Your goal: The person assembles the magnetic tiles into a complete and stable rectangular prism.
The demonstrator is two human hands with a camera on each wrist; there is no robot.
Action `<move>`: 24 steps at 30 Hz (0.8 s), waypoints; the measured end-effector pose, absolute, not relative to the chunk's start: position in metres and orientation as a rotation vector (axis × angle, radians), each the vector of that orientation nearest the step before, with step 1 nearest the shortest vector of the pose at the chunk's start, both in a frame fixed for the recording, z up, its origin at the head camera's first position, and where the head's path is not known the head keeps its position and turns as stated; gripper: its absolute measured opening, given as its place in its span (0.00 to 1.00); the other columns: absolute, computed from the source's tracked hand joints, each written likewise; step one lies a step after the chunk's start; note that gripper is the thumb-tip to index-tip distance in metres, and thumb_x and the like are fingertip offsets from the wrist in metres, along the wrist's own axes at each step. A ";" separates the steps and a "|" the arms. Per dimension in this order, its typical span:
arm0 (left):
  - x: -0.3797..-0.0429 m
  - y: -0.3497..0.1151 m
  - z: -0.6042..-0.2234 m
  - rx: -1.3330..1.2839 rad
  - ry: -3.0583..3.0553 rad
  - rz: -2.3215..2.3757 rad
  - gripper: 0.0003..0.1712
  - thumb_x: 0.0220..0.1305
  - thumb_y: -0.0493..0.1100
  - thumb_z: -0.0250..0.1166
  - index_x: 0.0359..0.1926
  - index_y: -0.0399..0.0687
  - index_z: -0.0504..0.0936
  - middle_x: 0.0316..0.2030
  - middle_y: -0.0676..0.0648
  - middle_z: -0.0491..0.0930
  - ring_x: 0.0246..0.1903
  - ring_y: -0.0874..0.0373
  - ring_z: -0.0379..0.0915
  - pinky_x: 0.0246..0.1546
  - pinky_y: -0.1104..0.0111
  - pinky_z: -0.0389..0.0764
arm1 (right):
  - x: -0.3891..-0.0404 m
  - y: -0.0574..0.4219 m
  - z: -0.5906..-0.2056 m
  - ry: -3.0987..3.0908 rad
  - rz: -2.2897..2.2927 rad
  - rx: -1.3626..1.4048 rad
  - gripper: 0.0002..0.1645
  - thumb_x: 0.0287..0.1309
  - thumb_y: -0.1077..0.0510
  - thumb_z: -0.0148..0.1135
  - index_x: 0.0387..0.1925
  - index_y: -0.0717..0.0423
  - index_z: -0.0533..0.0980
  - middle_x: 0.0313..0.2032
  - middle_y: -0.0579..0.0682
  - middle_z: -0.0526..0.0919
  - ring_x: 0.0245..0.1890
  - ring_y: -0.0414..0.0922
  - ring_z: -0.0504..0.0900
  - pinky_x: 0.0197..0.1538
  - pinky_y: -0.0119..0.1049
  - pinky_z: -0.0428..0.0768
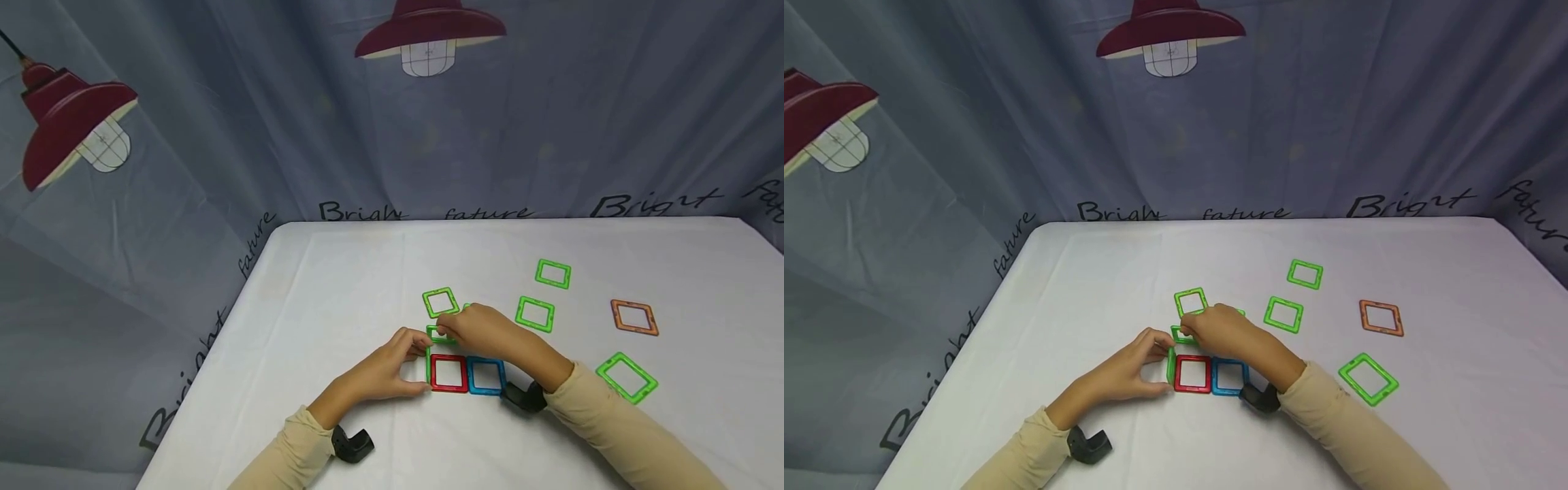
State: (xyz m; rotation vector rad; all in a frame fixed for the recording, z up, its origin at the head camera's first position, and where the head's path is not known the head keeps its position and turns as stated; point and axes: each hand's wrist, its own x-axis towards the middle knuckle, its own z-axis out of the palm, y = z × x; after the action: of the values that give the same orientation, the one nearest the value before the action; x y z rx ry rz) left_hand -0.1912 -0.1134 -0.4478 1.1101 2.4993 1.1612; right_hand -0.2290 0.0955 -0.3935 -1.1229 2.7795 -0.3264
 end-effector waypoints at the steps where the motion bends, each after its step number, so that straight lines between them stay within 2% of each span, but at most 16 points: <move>1: -0.192 -0.113 -0.448 1.110 2.497 1.166 0.34 0.50 0.41 0.69 0.54 0.46 0.60 0.50 0.49 0.64 0.53 0.63 0.67 0.55 0.77 0.70 | -0.228 0.097 -0.393 2.785 -0.324 -1.119 0.03 0.58 0.60 0.57 0.31 0.50 0.76 0.28 0.43 0.84 0.20 0.34 0.71 0.28 0.27 0.74; 14: -0.192 -0.112 -0.448 1.082 2.478 1.194 0.34 0.50 0.41 0.70 0.54 0.46 0.61 0.50 0.49 0.64 0.53 0.63 0.67 0.56 0.76 0.69 | -0.224 0.103 -0.394 2.786 -0.355 -1.165 0.03 0.58 0.60 0.57 0.30 0.51 0.76 0.27 0.43 0.84 0.20 0.32 0.73 0.27 0.25 0.74; 16: -0.192 -0.113 -0.449 1.078 2.479 1.189 0.34 0.50 0.41 0.70 0.55 0.46 0.60 0.50 0.49 0.64 0.53 0.63 0.67 0.56 0.76 0.69 | -0.223 0.102 -0.395 2.772 -0.364 -1.179 0.04 0.58 0.59 0.57 0.28 0.51 0.75 0.20 0.41 0.80 0.17 0.32 0.69 0.24 0.24 0.70; 19: -0.192 -0.113 -0.450 1.067 2.480 1.179 0.34 0.50 0.41 0.70 0.55 0.47 0.60 0.50 0.50 0.64 0.53 0.64 0.67 0.56 0.76 0.69 | -0.222 0.102 -0.398 2.751 -0.385 -1.215 0.07 0.60 0.57 0.56 0.26 0.51 0.74 0.12 0.38 0.69 0.14 0.33 0.63 0.20 0.23 0.62; 21: -0.192 -0.114 -0.450 1.059 2.479 1.175 0.34 0.50 0.42 0.69 0.55 0.48 0.60 0.50 0.50 0.64 0.54 0.64 0.67 0.56 0.76 0.69 | -0.221 0.101 -0.399 2.740 -0.402 -1.231 0.08 0.60 0.56 0.55 0.26 0.51 0.73 0.11 0.38 0.62 0.13 0.33 0.61 0.20 0.23 0.59; 24: -0.191 -0.114 -0.450 1.054 2.474 1.181 0.34 0.51 0.42 0.69 0.55 0.48 0.60 0.51 0.50 0.64 0.54 0.64 0.66 0.57 0.76 0.69 | -0.220 0.101 -0.400 2.730 -0.421 -1.228 0.08 0.60 0.56 0.55 0.26 0.51 0.73 0.11 0.38 0.59 0.12 0.33 0.60 0.19 0.24 0.58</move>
State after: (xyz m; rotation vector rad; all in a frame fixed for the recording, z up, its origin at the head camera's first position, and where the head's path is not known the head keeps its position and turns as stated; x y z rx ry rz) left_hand -0.1915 -0.1140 -0.4497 1.0537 2.4736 1.1807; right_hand -0.2201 0.1013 -0.3996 -1.2283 2.7296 -0.4213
